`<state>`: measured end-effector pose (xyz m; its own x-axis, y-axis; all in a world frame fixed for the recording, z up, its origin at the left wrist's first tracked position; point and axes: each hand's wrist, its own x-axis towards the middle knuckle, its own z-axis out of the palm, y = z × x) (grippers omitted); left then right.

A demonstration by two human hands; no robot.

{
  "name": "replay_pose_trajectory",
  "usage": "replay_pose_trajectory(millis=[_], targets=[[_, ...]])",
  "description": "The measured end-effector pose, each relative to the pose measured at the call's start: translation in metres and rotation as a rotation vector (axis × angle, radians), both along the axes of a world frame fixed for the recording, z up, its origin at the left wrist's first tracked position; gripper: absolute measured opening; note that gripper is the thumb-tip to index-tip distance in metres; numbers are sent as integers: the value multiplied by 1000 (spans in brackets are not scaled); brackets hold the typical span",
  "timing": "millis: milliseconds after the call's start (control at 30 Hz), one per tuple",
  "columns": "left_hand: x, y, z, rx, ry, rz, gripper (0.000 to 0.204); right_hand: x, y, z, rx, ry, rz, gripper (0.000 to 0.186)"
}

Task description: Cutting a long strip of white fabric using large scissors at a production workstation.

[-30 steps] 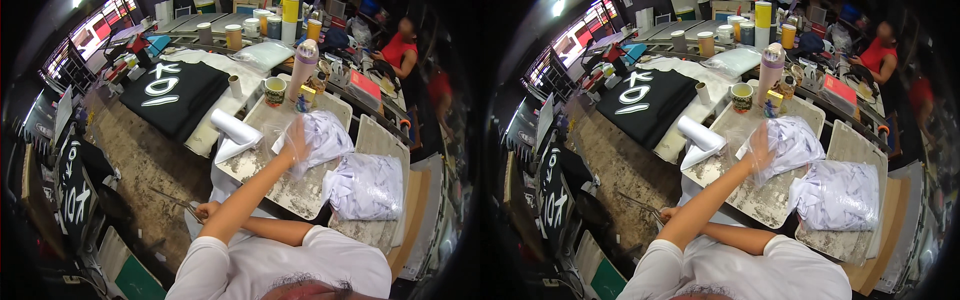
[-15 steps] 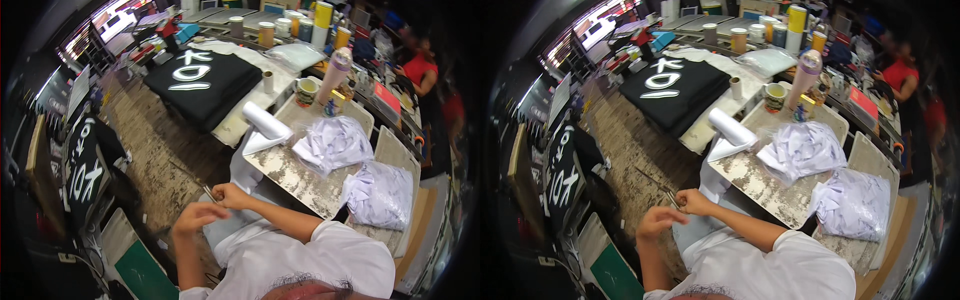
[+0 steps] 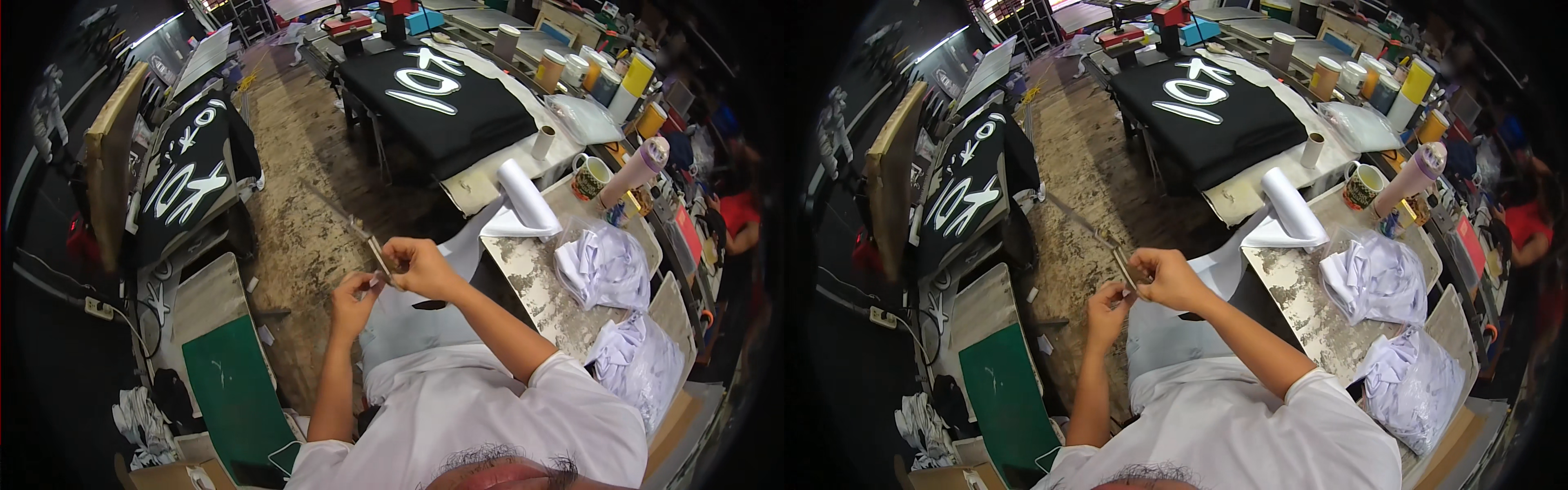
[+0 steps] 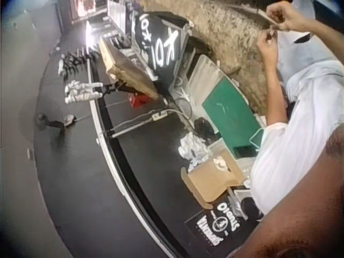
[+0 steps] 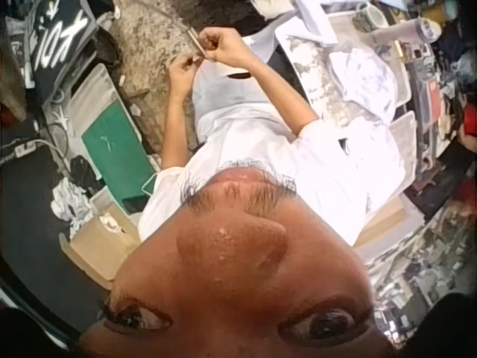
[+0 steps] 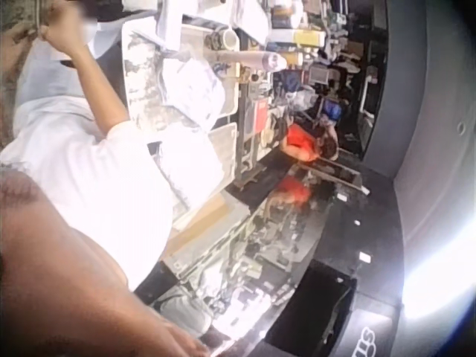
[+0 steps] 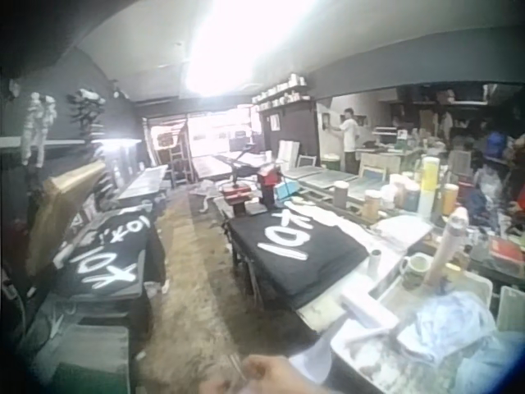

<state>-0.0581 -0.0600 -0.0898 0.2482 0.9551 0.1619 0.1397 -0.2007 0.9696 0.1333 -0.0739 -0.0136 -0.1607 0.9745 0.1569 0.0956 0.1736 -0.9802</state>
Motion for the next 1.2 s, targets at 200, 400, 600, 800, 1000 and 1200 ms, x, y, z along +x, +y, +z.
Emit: replay_pose_trajectory(millis=[200, 400, 600, 800, 1000, 1200], targets=[[0, 0, 8, 178, 120, 30, 18, 21, 12, 25, -2, 30, -64, 25], [-15, -10, -2, -182, 47, -150, 23, 28, 13, 23, 10, -5, -111, 24], [-32, -14, 5, -225, 60, -112, 16, 54, 29, -2, 128, -103, -231, 21], [-34, -13, 27, -303, -195, -109, 21, 54, 32, 6, 157, -8, -294, 12], [-38, -14, 37, -60, -138, -273, 19, 61, 49, 1, 188, -68, -371, 15], [-24, -20, 33, -286, 93, -344, 26, 48, 43, 13, 146, 93, -173, 17]])
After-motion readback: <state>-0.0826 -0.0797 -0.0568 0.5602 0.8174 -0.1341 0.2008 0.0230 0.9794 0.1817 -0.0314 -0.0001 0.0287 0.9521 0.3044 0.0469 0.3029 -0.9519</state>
